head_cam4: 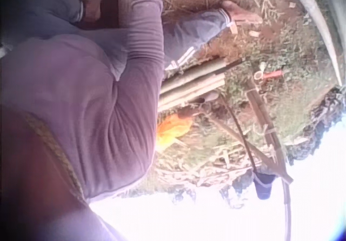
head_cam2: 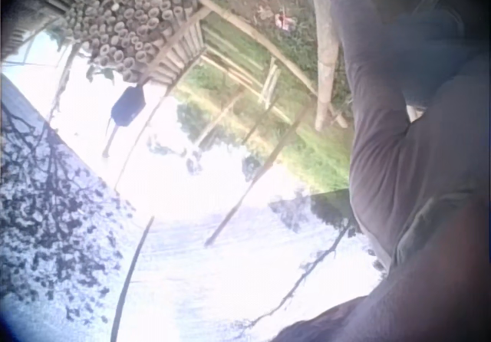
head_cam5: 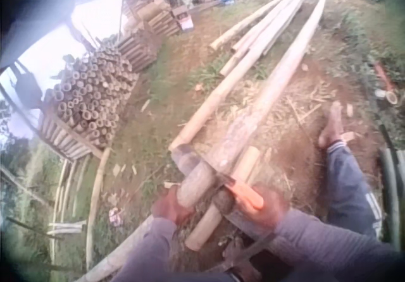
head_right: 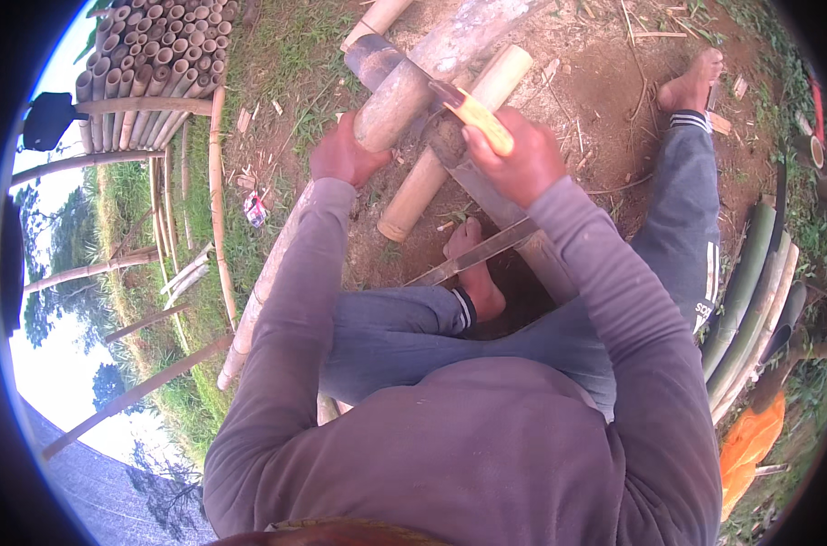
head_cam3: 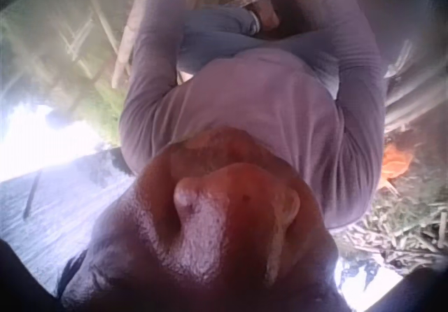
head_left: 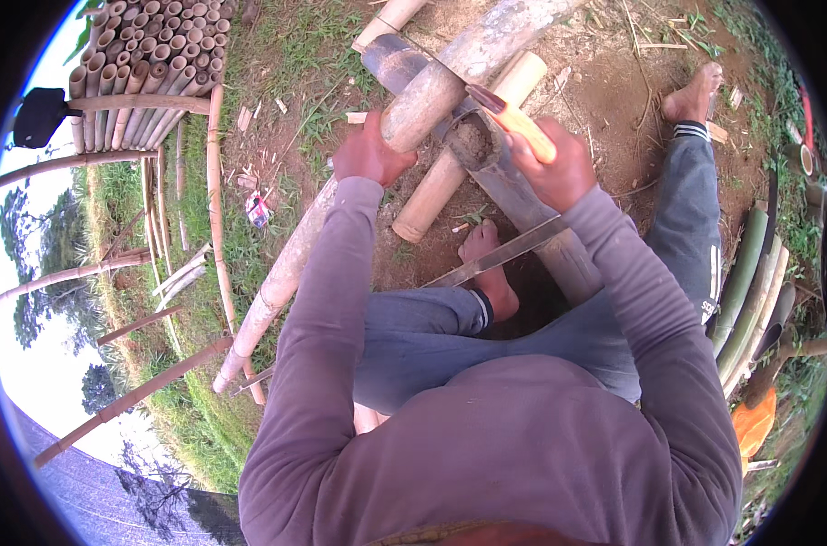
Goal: The person sits on the ground and uses a hand saw to cut long bamboo poles into shorter sections. The person positions each pole, saws through it, and places the cut pieces onto a nearby stack.
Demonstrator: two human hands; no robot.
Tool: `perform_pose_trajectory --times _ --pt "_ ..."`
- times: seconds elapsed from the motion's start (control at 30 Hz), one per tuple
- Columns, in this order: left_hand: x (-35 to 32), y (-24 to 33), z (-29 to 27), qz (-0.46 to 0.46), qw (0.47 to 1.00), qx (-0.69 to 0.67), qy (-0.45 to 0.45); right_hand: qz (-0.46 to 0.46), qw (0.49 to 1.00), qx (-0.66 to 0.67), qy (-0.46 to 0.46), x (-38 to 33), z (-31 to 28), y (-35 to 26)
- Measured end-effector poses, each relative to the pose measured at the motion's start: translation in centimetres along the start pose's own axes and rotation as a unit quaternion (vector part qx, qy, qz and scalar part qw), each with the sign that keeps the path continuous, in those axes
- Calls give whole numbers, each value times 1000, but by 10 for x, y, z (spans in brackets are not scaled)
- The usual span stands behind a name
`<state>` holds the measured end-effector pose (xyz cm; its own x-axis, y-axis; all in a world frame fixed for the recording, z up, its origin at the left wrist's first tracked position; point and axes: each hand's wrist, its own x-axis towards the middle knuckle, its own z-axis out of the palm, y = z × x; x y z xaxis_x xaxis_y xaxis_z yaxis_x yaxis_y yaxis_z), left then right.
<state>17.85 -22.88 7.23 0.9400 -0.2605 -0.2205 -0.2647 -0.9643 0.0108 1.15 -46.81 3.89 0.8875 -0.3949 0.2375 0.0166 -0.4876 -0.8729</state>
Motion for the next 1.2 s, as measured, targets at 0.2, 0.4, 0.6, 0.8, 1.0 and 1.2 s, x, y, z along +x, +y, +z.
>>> perform_pose_trajectory --times 0.2,0.4,0.6,0.8,1.0,1.2 --pt "-6 -20 7 7 999 -33 2 31 999 -12 -27 -18 -10 -22" --pt "-9 -18 8 -19 1000 -5 -8 -41 998 11 -52 -130 -102 -14" --pt "-9 2 -4 -22 1000 -16 -10 58 998 6 -26 42 21 -26" --pt "-10 -22 13 -2 1000 -23 16 28 998 29 -53 -106 -80 -16" --pt "-11 -12 8 -9 1000 -11 10 -6 1000 -2 -28 -70 -37 6" --pt "-10 -13 11 6 1000 -7 18 56 998 2 -24 2 9 -21"
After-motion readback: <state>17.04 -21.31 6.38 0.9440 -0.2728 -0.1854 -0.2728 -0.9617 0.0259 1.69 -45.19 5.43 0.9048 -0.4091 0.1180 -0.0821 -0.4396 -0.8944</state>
